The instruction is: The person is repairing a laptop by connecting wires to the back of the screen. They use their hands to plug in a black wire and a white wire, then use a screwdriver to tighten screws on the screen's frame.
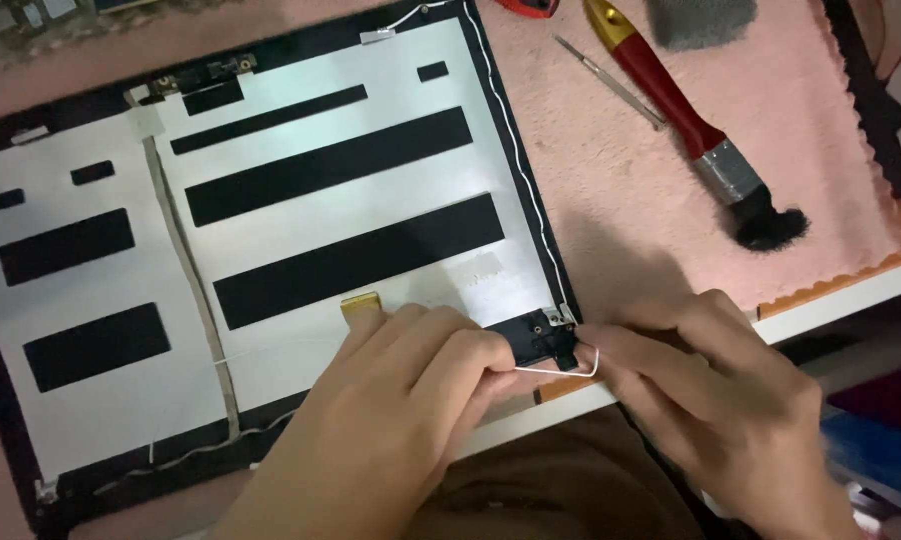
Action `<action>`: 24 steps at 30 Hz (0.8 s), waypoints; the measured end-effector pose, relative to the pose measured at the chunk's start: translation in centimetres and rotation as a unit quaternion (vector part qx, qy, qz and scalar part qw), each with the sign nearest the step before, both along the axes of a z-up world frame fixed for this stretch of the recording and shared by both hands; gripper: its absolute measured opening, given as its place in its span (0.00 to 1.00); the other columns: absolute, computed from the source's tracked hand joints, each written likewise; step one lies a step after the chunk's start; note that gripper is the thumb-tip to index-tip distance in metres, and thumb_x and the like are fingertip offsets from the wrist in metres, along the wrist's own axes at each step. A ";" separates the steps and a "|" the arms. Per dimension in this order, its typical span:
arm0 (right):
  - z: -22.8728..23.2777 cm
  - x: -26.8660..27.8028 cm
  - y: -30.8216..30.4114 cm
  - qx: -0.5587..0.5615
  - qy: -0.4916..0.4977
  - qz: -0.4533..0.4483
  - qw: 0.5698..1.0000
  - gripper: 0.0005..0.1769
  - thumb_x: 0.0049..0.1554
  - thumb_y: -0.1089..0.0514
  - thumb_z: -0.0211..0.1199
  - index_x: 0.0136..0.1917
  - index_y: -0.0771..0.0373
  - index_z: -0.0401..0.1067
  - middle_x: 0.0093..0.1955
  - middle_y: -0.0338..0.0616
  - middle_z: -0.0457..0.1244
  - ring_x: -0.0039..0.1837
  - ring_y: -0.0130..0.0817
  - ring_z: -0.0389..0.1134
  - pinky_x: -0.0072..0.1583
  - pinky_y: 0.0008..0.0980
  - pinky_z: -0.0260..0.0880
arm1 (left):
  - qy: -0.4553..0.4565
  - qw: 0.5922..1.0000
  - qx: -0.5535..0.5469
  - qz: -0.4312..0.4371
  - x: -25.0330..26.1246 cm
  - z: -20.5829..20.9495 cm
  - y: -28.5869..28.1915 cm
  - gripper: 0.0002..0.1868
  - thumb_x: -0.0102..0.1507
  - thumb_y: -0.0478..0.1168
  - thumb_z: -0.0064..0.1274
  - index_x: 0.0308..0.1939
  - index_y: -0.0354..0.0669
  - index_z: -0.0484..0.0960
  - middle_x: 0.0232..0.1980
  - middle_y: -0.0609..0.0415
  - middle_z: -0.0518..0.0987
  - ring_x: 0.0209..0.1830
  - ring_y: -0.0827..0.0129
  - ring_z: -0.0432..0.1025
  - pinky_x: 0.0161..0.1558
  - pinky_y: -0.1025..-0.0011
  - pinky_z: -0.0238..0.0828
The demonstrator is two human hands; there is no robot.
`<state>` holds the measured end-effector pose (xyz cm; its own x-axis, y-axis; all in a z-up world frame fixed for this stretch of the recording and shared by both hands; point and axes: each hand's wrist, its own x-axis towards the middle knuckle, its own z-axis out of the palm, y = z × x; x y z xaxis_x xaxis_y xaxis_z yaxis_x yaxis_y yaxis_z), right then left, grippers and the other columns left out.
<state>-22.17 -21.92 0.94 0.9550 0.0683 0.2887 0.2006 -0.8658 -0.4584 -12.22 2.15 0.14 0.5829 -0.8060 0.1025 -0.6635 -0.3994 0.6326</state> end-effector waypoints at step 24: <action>0.0 0.2 0.0 -0.028 -0.046 0.043 0.998 0.05 0.62 0.69 0.79 0.52 0.71 0.86 0.50 0.52 0.72 0.48 0.41 0.71 0.55 0.38 0.71 | 0.007 0.995 -0.065 0.078 -0.6 -0.5 -0.8 0.08 0.72 0.43 0.72 0.47 0.51 0.87 0.44 0.59 0.79 0.43 0.64 0.75 0.46 0.58 0.64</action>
